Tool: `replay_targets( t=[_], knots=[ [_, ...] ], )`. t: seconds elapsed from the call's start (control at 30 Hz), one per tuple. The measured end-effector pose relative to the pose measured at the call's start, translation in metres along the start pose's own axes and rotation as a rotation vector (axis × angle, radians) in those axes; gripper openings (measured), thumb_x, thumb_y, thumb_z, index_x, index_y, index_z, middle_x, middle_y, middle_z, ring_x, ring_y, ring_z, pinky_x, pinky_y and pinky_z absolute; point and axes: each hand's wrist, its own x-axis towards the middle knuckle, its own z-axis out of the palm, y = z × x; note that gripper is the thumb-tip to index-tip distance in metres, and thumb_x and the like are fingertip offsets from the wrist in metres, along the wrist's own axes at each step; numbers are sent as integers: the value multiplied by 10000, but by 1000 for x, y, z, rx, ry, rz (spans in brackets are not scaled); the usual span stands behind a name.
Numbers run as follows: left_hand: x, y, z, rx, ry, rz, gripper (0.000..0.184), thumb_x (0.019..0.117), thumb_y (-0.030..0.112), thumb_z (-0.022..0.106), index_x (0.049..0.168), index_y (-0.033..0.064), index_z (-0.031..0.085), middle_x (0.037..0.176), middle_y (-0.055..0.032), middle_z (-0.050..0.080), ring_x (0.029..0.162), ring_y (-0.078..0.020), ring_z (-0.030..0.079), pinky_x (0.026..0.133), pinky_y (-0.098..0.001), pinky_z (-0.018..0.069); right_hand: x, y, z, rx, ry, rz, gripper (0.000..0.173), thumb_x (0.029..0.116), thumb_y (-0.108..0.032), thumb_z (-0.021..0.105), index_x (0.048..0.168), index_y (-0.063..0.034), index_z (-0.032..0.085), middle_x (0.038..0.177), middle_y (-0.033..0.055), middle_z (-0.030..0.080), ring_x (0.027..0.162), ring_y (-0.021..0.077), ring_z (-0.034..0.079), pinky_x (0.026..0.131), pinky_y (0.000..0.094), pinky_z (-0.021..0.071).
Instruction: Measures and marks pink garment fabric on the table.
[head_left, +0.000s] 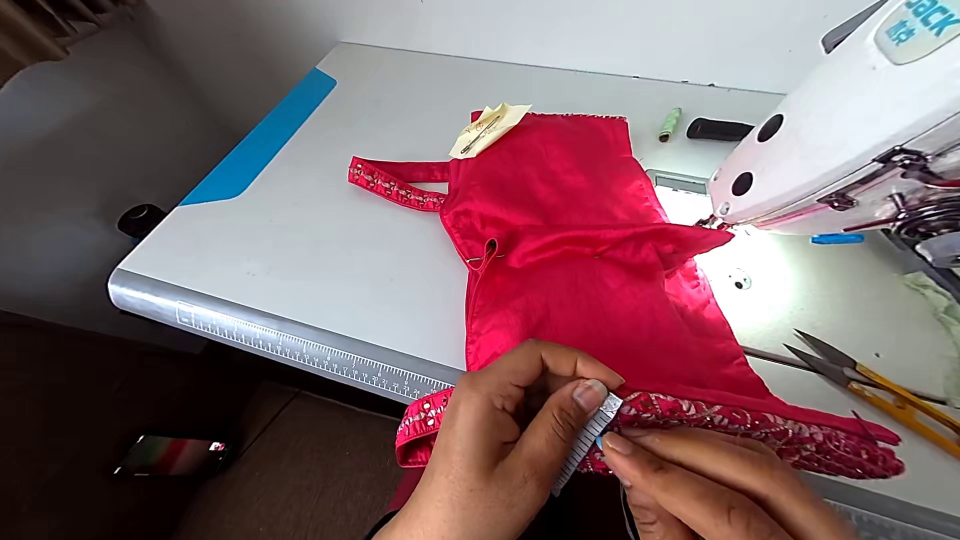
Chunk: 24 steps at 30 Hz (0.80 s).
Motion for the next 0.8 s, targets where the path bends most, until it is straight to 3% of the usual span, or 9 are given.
replay_targets(
  t=[0.53, 0.7, 0.8],
  knots=[
    [0, -2, 1, -46, -3, -75, 144, 1089, 123, 461, 1090, 62, 591, 801, -3, 644, 691, -31, 635, 630, -178, 542, -4, 4, 2, -121, 22, 10, 97, 1002, -117, 631, 1004, -63, 712, 970, 57, 664, 985, 81, 634, 918, 141, 493],
    [-2, 1, 6, -28, -10, -64, 154, 1099, 121, 432, 1089, 61, 573, 777, 17, 623, 677, -13, 620, 626, -167, 533, -4, -1, 7, -239, 69, -30, 106, 994, -122, 629, 1018, -105, 730, 928, 36, 677, 906, 116, 619, 866, 186, 481],
    [-1, 0, 5, -77, -2, -115, 158, 1101, 122, 413, 1086, 70, 562, 782, 2, 637, 672, -30, 636, 616, -180, 546, -4, 2, 5, -210, 67, -6, 94, 997, -131, 638, 1007, -100, 725, 936, 41, 681, 934, 92, 639, 877, 157, 494]
  ],
)
